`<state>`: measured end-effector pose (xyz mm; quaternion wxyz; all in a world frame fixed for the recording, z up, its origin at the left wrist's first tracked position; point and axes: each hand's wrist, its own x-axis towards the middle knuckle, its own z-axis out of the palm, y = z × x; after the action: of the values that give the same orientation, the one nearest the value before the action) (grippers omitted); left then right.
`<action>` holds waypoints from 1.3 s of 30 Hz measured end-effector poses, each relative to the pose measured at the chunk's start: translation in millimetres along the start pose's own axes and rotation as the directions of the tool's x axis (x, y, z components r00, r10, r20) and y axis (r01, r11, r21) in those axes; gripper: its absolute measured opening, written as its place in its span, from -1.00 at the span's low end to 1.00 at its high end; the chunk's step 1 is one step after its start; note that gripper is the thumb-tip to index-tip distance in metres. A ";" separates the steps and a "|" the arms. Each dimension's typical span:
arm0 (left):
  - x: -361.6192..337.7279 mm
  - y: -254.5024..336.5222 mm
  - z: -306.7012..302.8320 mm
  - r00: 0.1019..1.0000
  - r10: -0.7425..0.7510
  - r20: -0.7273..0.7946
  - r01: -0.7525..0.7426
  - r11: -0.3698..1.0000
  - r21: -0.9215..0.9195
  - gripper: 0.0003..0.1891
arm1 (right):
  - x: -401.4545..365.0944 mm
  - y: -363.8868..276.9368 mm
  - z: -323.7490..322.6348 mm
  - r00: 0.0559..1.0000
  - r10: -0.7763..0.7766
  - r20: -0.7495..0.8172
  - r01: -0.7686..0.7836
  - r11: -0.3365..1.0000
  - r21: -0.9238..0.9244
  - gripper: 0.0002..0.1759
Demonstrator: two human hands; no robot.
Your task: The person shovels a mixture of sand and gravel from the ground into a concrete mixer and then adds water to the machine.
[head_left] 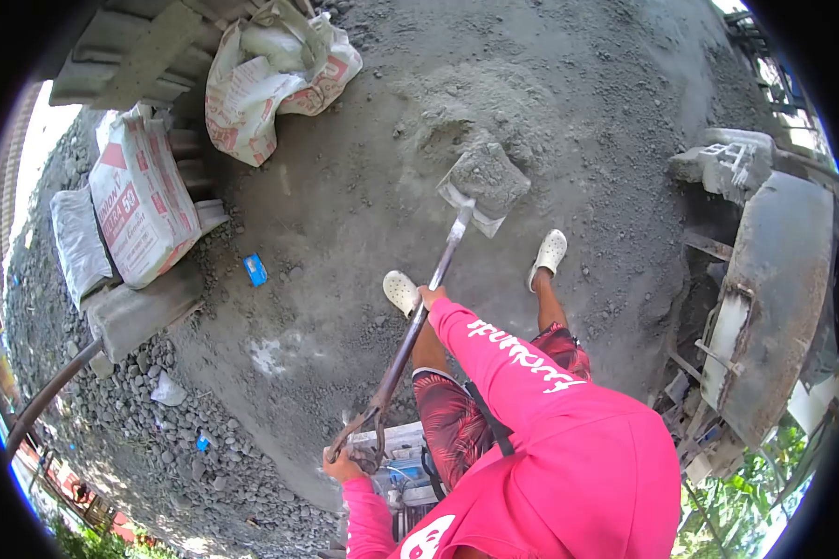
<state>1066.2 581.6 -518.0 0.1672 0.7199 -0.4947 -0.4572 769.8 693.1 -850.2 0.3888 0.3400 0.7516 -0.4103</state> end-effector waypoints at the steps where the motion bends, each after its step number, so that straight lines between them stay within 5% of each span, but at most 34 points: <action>1: -15.2 20.5 -3.5 1.000 -0.001 0.009 0.001 1.000 -0.005 -0.91 | 1.9 12.3 -1.0 1.000 0.024 0.018 -0.026 0.993 0.115 -0.69; 3: -62.5 80.0 4.0 0.997 -0.076 0.020 0.077 0.994 -0.072 -0.90 | -96.7 -73.8 -63.7 0.970 0.105 0.218 -0.182 0.911 0.371 -0.76; 11: -203.1 174.5 38.9 0.978 0.049 0.204 -0.029 0.994 -0.102 -0.93 | -180.2 -193.3 -265.7 0.967 0.041 0.250 -0.189 0.776 0.602 -0.75; 15: -261.3 245.4 115.8 0.899 0.100 0.427 -0.020 0.982 -0.187 -0.93 | -188.5 -265.5 -389.5 0.987 -0.140 0.074 0.041 0.676 0.735 -0.59; 19: -327.0 332.7 187.1 0.720 0.213 0.661 0.002 0.951 -0.308 -0.92 | -229.2 -355.2 -545.8 0.910 -0.401 -0.102 0.297 0.462 0.835 -0.51; 22: -386.1 420.7 237.0 0.538 0.345 0.769 0.015 0.908 -0.419 -0.90 | -248.4 -418.4 -654.4 0.761 -0.563 -0.321 0.484 0.164 0.860 -0.57; 23: -405.4 456.4 254.9 0.459 0.417 0.785 -0.139 0.906 -0.400 -0.85 | -256.1 -437.8 -695.1 0.681 -0.635 -0.365 0.535 0.090 0.840 -0.46; 24: -434.7 495.0 271.4 0.463 0.400 0.791 -0.143 0.914 -0.378 -0.84 | -288.9 -450.9 -740.6 0.617 -0.628 -0.474 0.584 -0.039 0.811 -0.67; 26: -487.2 563.5 299.2 0.240 0.449 0.861 -0.170 0.892 -0.418 -0.84 | -295.9 -479.1 -816.9 0.495 -0.628 -0.601 0.708 -0.110 0.698 -0.74; 27: -535.3 585.4 308.8 0.145 0.542 0.828 -0.275 0.826 -0.492 -0.82 | -322.1 -481.0 -856.7 0.559 -0.593 -0.580 0.664 -0.099 0.741 -0.74; 28: -564.1 613.5 323.9 -0.001 0.547 0.837 -0.305 0.797 -0.521 -0.82 | -328.9 -489.0 -890.7 0.509 -0.559 -0.654 0.642 -0.259 0.721 -0.74; 30: -647.9 642.9 347.3 -0.198 0.588 0.784 -0.362 0.700 -0.616 -0.89 | -326.2 -497.3 -957.9 0.470 -0.525 -0.710 0.643 -0.347 0.683 -0.73; 34: -817.4 614.2 370.5 -0.561 0.594 0.577 -0.483 0.331 -0.811 -0.89 | -298.3 -465.3 -1086.6 0.444 -0.393 -0.806 0.661 -0.463 0.590 -0.74; 35: -843.6 597.5 379.0 -0.710 0.525 0.470 -0.528 0.044 -0.848 -0.88 | -263.2 -454.4 -1127.0 0.453 -0.392 -0.800 0.596 -0.534 0.600 -0.78; 36: -854.2 574.8 391.6 -0.792 0.560 0.243 -0.403 -0.181 -0.897 -0.88 | -257.9 -428.8 -1144.7 0.543 -0.373 -0.752 0.573 -0.491 0.657 -0.79; 37: -863.2 554.6 403.3 -0.843 0.538 0.003 -0.258 -0.400 -0.880 -0.88 | -248.6 -413.2 -1154.7 0.534 -0.370 -0.760 0.585 -0.487 0.648 -0.79; 39: -842.8 520.7 390.7 -0.866 0.492 0.082 -0.320 -0.421 -0.849 -0.87 | -221.3 -379.2 -1162.5 0.608 -0.349 -0.713 0.604 -0.378 0.701 -0.74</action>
<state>375.1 1156.6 52.7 0.2505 -0.4748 -0.7625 -0.3611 203.3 1511.0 -105.8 -0.2724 0.1737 0.3052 -0.8958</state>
